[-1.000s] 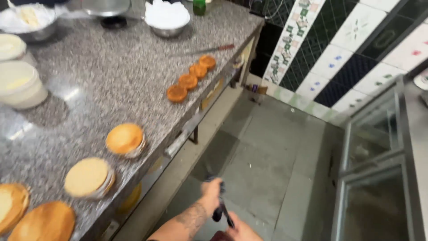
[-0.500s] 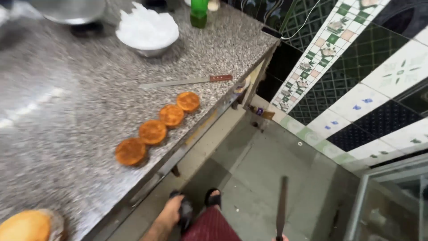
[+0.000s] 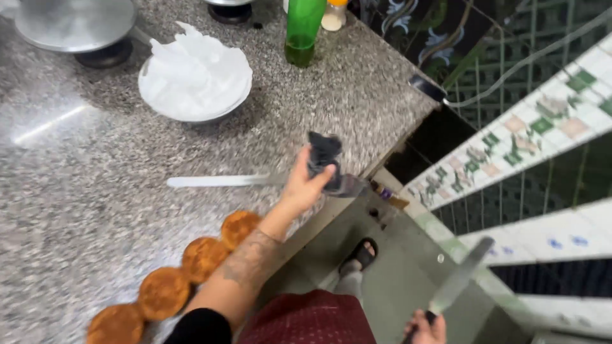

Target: Preparing and cutting layers of small cakes on a bakery counter.

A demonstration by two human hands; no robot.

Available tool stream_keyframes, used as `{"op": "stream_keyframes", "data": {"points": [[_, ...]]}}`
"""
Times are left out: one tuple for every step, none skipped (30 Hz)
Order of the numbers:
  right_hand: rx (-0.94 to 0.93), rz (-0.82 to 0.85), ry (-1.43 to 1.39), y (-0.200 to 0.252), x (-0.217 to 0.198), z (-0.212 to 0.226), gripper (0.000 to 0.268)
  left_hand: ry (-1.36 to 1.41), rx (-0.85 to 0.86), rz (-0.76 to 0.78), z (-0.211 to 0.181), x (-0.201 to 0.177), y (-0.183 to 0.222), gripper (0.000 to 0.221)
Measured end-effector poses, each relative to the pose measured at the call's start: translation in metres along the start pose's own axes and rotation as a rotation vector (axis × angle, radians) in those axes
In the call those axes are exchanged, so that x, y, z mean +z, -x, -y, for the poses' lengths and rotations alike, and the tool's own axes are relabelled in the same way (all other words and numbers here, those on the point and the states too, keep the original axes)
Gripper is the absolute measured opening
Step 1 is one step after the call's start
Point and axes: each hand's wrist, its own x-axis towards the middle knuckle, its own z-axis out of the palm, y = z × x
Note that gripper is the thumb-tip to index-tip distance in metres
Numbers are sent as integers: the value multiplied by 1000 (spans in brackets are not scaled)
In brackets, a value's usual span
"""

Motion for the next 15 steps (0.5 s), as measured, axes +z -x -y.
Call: {"op": "stream_keyframes", "data": {"points": [[0,-16,-12,-42,24,26,55,2,9,-18,8,-7,-19,53],[0,-32,-24,-80,50,55,56,-116,52,-91,16,-13,-39,59],[15,-55,-41,-103,80,80,56,-244,81,-158,24,-21,-55,66],[23,-43,-42,-126,98,105,56,-252,77,-170,39,-24,-66,66],[7,73,-30,-153,119,128,53,-454,-90,-179,53,-27,-80,69],[-8,189,-19,-181,141,152,51,-654,-261,-183,68,-31,-95,75],[-4,211,-10,-213,156,161,51,-650,-268,-206,90,-28,-106,75],[4,274,13,-246,173,169,48,-920,-143,-204,112,-25,-118,98],[2,355,39,-290,194,182,47,-1191,-13,-208,132,-21,-137,122],[-3,393,51,-341,224,198,47,-1188,-23,-250,121,-4,-163,122],[-40,477,54,-364,238,209,39,-1330,-135,-208,112,16,-164,116],[-75,561,53,-388,254,219,32,-1466,-252,-156,102,35,-168,111],[-49,588,66,-409,269,225,32,-1462,-293,-171,108,40,-191,111],[-35,609,49,-428,283,231,32,-1487,-281,-238,113,44,-213,103],[-29,633,27,-450,302,237,32,-1517,-262,-312,117,45,-238,95]]}}
